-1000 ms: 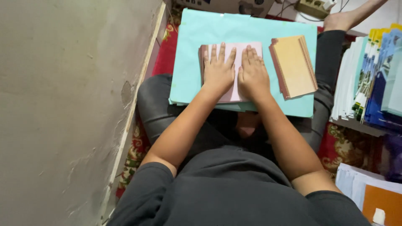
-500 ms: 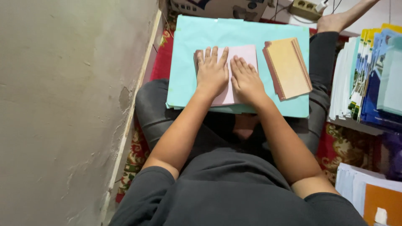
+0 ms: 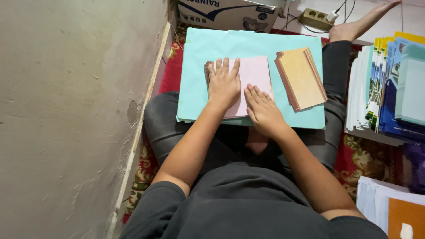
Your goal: The person sits on the floor and repeatedly folds a stack of pink paper sheets in half, pressing the crease with both hands. They then lift the folded stack and place it on top of a larger stack of light blue paper.
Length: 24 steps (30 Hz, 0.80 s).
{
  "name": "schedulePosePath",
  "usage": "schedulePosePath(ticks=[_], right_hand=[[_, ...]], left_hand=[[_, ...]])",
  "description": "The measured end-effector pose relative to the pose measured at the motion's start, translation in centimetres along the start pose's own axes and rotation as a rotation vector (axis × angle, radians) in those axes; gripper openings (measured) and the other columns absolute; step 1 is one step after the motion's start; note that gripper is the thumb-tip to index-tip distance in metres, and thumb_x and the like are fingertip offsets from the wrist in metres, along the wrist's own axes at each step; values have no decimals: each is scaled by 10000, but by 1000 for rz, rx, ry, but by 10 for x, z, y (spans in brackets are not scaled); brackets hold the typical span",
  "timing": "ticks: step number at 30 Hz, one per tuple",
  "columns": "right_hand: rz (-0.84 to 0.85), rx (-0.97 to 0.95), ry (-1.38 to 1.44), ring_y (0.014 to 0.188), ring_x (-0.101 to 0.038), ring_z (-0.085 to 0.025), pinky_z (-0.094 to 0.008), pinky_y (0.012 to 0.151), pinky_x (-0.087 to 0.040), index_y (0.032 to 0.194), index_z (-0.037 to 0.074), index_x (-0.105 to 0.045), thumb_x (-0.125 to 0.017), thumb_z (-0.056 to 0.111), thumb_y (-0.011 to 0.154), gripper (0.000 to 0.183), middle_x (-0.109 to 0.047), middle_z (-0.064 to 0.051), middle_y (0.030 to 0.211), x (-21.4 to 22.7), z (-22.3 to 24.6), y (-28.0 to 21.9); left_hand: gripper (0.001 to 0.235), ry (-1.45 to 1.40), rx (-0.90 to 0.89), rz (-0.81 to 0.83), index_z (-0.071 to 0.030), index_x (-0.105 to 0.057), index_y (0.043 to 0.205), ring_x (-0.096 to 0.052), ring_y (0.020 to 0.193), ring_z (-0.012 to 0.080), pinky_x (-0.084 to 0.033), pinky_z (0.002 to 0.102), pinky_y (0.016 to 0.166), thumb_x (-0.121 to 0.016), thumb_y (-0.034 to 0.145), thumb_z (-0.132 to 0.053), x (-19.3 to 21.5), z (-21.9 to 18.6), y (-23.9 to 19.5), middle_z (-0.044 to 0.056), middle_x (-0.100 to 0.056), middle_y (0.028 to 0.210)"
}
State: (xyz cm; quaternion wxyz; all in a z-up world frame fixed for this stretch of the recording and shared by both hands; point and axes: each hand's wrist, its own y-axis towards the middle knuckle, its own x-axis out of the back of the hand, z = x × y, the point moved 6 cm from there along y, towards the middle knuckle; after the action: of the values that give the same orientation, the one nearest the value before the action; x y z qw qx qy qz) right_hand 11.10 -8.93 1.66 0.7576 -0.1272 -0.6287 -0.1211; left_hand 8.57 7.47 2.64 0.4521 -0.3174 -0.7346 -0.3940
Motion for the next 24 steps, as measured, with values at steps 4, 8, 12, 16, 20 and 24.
schedulePosePath(ticks=[4,8,12,16,20,24], right_hand=[[-57,-11,-9,1547,-284,-334,-516,1216,-252,1654,105,-245,-366,305,1058,640,-295,-159,1686,-6,-28,57],[-111,-40,-68,1567,-247,-320,-495,1235,-200,1650,72,-264,-314,352,1080,638,-255,-160,1707,-7,-52,98],[-133,-23,-76,1556,-277,-321,-484,1228,-221,1644,68,-276,-300,351,1081,630,-285,-162,1696,2,-30,69],[-83,-10,-43,1565,-248,-291,-469,1239,-210,1650,106,-246,-295,371,1062,647,-248,-125,1712,-2,-2,12],[-84,-1,-64,1561,-261,-287,-460,1234,-225,1646,105,-256,-330,368,1041,664,-262,-117,1708,-5,-2,13],[-203,19,-119,1527,-348,-311,-488,1198,-298,1625,69,-340,-400,354,1045,649,-354,-156,1668,-12,-35,81]], left_hand=[[516,8,7,17,-223,-465,1536,-376,1478,412,-160,653,1213,-411,1034,-332,2,-1,-1,213,-483,1520],[517,-2,9,10,-213,-478,1527,-380,1473,410,-171,654,1206,-398,1029,-323,3,0,1,208,-491,1507],[519,27,-9,-69,-177,-500,1501,-416,1445,408,-218,659,1193,-436,1003,-309,-2,1,1,211,-522,1468],[530,27,10,-73,-78,-498,1482,-427,1439,387,-235,632,1198,-435,993,-271,-11,5,2,211,-521,1473],[548,6,6,-53,-7,-459,1495,-415,1447,404,-203,638,1204,-412,996,-228,-11,4,2,226,-512,1488],[564,50,-14,-81,10,-471,1484,-428,1433,403,-216,633,1195,-443,980,-242,-13,4,2,223,-526,1474]])
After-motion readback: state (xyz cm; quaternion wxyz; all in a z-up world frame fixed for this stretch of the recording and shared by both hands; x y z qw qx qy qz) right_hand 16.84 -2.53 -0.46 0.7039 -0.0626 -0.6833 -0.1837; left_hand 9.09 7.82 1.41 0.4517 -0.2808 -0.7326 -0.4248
